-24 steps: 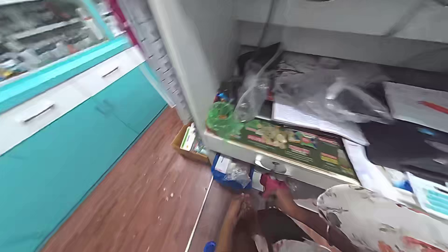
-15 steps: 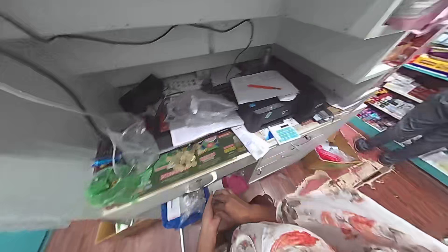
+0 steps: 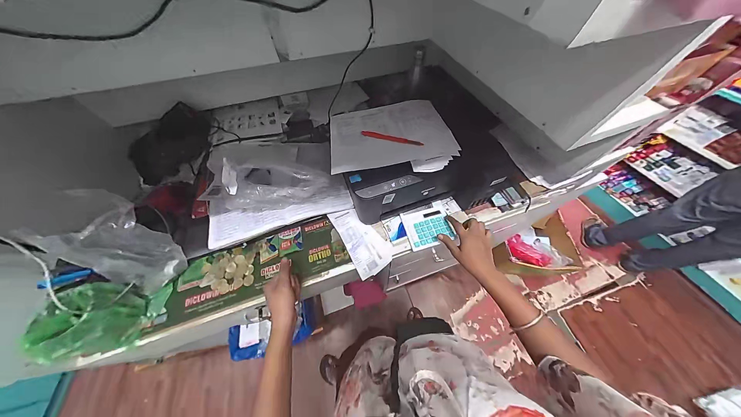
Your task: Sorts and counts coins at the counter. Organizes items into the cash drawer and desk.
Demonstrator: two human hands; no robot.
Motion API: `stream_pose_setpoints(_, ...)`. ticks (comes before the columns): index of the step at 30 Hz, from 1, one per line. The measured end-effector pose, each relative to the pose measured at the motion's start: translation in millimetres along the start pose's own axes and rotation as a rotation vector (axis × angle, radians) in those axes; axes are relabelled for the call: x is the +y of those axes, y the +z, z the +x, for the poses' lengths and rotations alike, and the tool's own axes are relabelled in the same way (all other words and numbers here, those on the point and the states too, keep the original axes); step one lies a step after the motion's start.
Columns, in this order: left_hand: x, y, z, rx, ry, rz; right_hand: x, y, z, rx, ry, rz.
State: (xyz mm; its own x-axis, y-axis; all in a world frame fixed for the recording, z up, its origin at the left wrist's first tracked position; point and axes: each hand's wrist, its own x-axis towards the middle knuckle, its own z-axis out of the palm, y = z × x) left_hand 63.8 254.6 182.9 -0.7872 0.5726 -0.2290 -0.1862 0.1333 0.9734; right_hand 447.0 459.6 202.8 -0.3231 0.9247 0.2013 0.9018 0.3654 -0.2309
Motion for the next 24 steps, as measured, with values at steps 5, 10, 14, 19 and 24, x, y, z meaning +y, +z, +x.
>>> stream_pose_setpoints(5, -3, 31, 16, 0.117, 0.198, 0.168, 6, 4, 8, -0.04, -0.078, 0.005)
stream_pose_setpoints(10, -18, 32, 33, 0.12, 0.348, 0.438, 4, 5, 4, 0.002, -0.104, 0.033)
stream_pose_setpoints(14, -29, 30, 47, 0.116, 0.49, 0.51, -14, 10, -10, 0.042, -0.26, 0.12)
stream_pose_setpoints(19, -40, 32, 45, 0.154, 0.581, 0.62, -27, 19, -11, 0.061, -0.287, 0.136)
stream_pose_setpoints(24, -41, 33, 42, 0.173, 0.566, 0.672, -34, 19, -14, -0.001, -0.247, 0.115)
